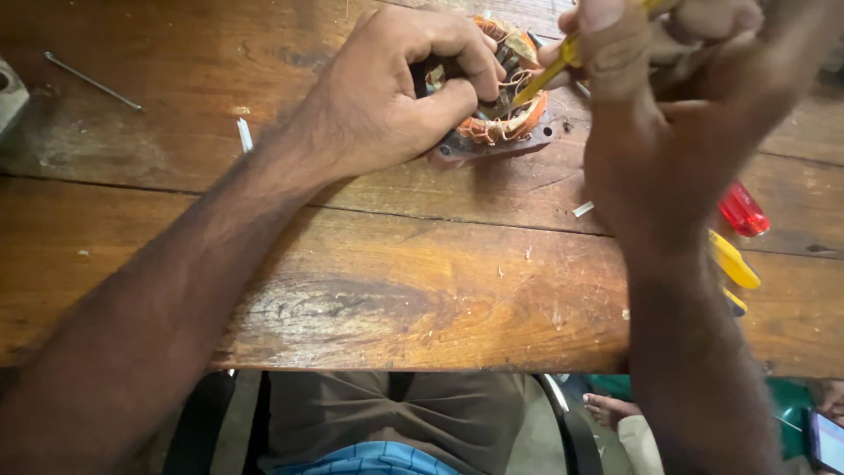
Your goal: The person works on an electric motor stator on a wooden workbench, manipulating and threading copper winding wire around the coil slots by hand. They use a screwdriver to press and arrange the wire windings inside the stator and reposition the stator repeatedly while working around its circumference.
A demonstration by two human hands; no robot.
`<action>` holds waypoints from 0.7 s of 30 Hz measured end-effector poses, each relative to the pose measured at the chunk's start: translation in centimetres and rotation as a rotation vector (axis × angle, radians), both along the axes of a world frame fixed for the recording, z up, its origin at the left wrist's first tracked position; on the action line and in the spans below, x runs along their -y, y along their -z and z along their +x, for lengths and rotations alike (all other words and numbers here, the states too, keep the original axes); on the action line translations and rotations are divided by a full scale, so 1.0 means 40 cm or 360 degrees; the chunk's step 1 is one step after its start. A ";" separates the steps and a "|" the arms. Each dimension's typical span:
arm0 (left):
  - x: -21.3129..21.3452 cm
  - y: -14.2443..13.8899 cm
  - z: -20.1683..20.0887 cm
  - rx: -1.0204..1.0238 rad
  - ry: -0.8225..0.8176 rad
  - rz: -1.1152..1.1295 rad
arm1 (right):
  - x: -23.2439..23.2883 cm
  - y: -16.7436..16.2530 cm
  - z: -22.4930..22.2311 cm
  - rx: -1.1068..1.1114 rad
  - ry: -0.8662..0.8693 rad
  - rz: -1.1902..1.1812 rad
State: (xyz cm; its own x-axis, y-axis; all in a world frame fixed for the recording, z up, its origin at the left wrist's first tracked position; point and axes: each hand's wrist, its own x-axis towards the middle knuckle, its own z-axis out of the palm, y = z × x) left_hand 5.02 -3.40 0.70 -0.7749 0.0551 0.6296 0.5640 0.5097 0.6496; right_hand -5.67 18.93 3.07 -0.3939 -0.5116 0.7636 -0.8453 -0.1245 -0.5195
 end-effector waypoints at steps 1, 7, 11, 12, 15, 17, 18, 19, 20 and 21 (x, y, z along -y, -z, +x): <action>0.000 0.000 0.001 0.0004 0.0008 0.0008 | -0.002 0.005 -0.004 0.0016 0.0014 0.0043; 0.001 -0.003 0.007 0.0008 -0.0015 -0.0051 | -0.002 0.021 -0.009 0.0016 -0.0029 0.0212; 0.001 -0.001 0.007 -0.0018 -0.0005 -0.0019 | -0.006 0.014 0.000 0.0075 -0.0099 0.0224; 0.001 -0.001 0.006 -0.0034 0.0002 -0.0020 | -0.006 0.012 0.002 0.0082 -0.0078 0.0229; 0.002 0.002 0.002 -0.0026 -0.0007 -0.0045 | -0.004 0.002 0.004 0.0052 0.0043 0.0240; 0.003 0.004 0.001 -0.0016 -0.0016 -0.0060 | -0.003 -0.006 0.008 -0.0078 0.0205 0.0283; 0.003 0.004 0.000 -0.0018 -0.0017 -0.0064 | -0.001 -0.011 0.008 -0.0116 0.0242 0.0285; 0.004 0.005 -0.001 -0.0019 -0.0019 -0.0068 | 0.000 -0.017 0.009 -0.0153 0.0280 0.0287; 0.004 0.005 0.000 -0.0025 -0.0015 -0.0063 | 0.008 -0.021 0.007 -0.0137 0.0261 0.0259; 0.004 0.004 0.000 -0.0031 -0.0012 -0.0057 | 0.012 -0.026 0.008 -0.0078 0.0239 0.0243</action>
